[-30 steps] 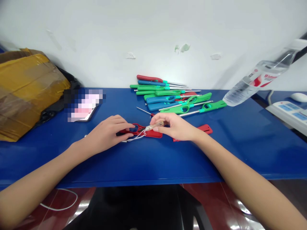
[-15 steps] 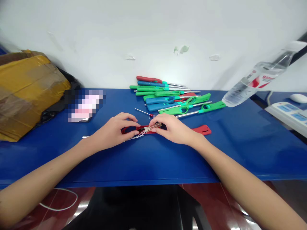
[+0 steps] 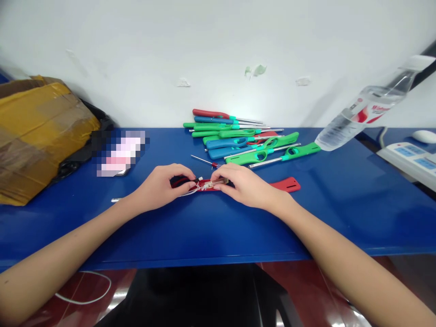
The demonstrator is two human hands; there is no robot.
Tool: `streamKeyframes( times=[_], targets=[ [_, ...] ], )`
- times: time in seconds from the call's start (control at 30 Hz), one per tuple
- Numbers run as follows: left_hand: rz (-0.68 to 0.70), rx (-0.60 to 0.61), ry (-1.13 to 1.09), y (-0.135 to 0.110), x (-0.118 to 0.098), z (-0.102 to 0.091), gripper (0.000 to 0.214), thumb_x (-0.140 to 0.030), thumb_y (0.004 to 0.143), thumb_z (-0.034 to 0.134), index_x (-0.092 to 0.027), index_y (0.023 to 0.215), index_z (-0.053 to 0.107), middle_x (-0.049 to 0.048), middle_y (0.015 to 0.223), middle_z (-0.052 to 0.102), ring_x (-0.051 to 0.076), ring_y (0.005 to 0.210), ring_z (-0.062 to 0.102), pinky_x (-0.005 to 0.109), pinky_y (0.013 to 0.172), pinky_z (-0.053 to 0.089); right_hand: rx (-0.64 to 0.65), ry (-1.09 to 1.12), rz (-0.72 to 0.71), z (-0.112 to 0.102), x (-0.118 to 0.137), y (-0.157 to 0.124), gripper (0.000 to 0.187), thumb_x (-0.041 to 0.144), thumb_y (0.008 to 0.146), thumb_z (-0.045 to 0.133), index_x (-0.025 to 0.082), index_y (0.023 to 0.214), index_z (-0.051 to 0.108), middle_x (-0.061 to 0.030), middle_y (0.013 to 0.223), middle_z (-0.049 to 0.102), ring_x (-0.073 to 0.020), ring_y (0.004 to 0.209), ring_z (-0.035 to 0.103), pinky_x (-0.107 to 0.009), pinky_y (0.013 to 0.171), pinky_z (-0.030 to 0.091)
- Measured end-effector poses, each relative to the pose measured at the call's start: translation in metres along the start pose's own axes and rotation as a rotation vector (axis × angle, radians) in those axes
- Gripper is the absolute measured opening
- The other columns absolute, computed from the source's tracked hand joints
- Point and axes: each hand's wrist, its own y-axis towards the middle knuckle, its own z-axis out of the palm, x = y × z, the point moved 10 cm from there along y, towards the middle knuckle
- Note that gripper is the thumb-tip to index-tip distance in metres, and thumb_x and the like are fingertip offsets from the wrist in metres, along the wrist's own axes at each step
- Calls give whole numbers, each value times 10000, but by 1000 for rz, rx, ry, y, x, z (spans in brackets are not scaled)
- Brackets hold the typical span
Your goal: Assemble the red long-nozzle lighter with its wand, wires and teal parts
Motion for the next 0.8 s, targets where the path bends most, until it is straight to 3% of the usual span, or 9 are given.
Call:
streamKeyframes(
  times=[0.23, 0.37, 0.43, 0.57, 0.8],
  targets=[
    [-157, -43, -157, -2, 9, -9, 144, -310, 833, 691, -182, 894, 718, 6, 863, 750, 149, 799, 690, 262, 775, 535, -35, 3, 7, -2, -1, -1, 122, 259, 949, 565, 218, 1033, 643, -53, 969, 700, -202, 896, 637, -319, 777, 504],
    [-212, -49, -253, -2, 15, -11, 273, -325, 842, 678, -155, 1052, 718, 26, 838, 751, 159, 773, 694, 274, 759, 559, -49, 21, -4, -3, 0, -1, 127, 270, 952, 560, 219, 1033, 644, -56, 967, 699, -203, 897, 646, -329, 799, 511],
    [-209, -22, -265, -1, 14, -9, 315, -323, 859, 654, -154, 1118, 712, 36, 869, 755, 163, 775, 693, 284, 763, 565, -56, 25, -9, -4, 1, -1, 134, 277, 954, 559, 219, 1039, 644, -58, 972, 696, -202, 895, 647, -331, 803, 512],
    [-187, 18, -259, 0, 13, -7, 262, -306, 875, 626, -165, 1072, 726, 51, 988, 758, 173, 838, 701, 281, 782, 567, -62, 16, -21, -5, 3, -1, 126, 274, 956, 562, 215, 1035, 642, -54, 962, 692, -197, 892, 636, -319, 789, 508],
    [-162, 37, -295, -1, 10, -6, 160, -257, 855, 640, -144, 960, 682, 44, 896, 740, 161, 829, 693, 271, 798, 551, -61, 3, -41, -4, 7, -1, 125, 258, 957, 559, 211, 1036, 643, -56, 958, 704, -199, 885, 627, -321, 777, 502]
  ],
)
